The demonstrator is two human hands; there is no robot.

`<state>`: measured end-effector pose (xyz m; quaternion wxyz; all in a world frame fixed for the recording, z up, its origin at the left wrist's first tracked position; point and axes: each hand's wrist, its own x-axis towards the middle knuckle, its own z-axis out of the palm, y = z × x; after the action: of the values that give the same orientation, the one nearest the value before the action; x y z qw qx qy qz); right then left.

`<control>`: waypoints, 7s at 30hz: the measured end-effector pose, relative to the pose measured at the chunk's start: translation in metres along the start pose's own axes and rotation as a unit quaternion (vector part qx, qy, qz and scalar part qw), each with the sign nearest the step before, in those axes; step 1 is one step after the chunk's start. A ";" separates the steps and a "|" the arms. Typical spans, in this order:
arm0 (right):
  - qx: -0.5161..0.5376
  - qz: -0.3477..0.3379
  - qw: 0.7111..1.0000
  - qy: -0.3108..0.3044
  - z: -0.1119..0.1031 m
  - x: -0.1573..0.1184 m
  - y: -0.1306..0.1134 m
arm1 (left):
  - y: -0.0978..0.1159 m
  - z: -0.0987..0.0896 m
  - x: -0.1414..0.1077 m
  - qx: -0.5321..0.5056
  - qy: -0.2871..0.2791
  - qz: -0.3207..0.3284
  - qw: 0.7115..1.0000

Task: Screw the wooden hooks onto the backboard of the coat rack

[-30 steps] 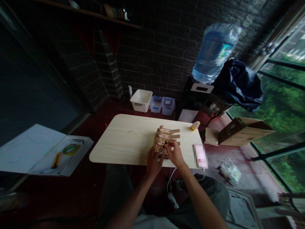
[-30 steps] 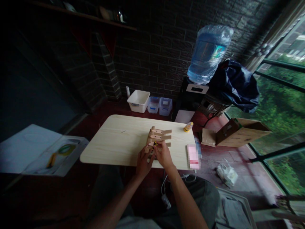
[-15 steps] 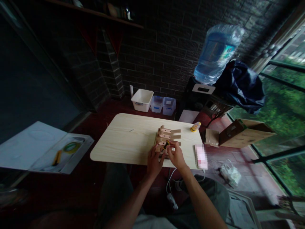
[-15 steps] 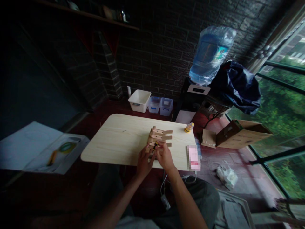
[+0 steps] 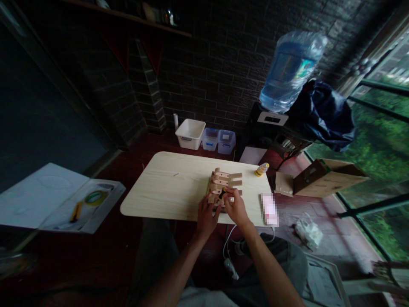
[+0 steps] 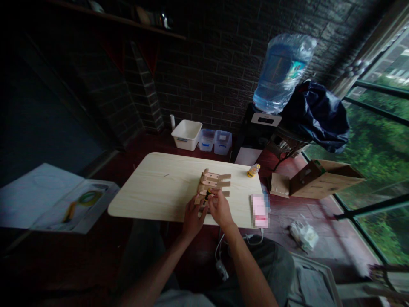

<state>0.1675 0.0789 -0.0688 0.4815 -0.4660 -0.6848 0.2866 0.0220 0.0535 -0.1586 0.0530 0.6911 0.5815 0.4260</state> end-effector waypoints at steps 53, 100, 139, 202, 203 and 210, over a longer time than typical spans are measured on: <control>-0.045 -0.060 0.997 0.011 -0.014 0.001 -0.010 | 0.004 -0.002 0.001 0.008 -0.005 -0.001 1.000; -0.014 0.039 0.998 -0.039 -0.003 -0.008 0.011 | 0.006 -0.002 -0.001 0.018 -0.016 -0.007 1.000; -0.020 0.035 0.999 -0.020 0.001 -0.009 0.015 | 0.004 0.001 -0.002 0.008 -0.016 -0.009 1.000; -0.442 -0.060 0.797 -0.407 -0.017 0.076 -0.075 | 0.002 0.009 0.001 -0.017 0.044 -0.006 0.999; -0.444 -0.058 0.796 -0.406 -0.017 0.076 -0.076 | 0.002 0.010 0.000 -0.016 0.049 -0.007 0.999; -0.455 -0.050 0.792 -0.403 -0.017 0.076 -0.080 | 0.002 0.020 -0.002 -0.012 0.073 -0.019 0.997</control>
<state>0.1470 0.1152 0.0348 -0.0926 -0.4387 -0.8903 0.0793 0.0367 0.0591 -0.1712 0.0267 0.6463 0.5915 0.4814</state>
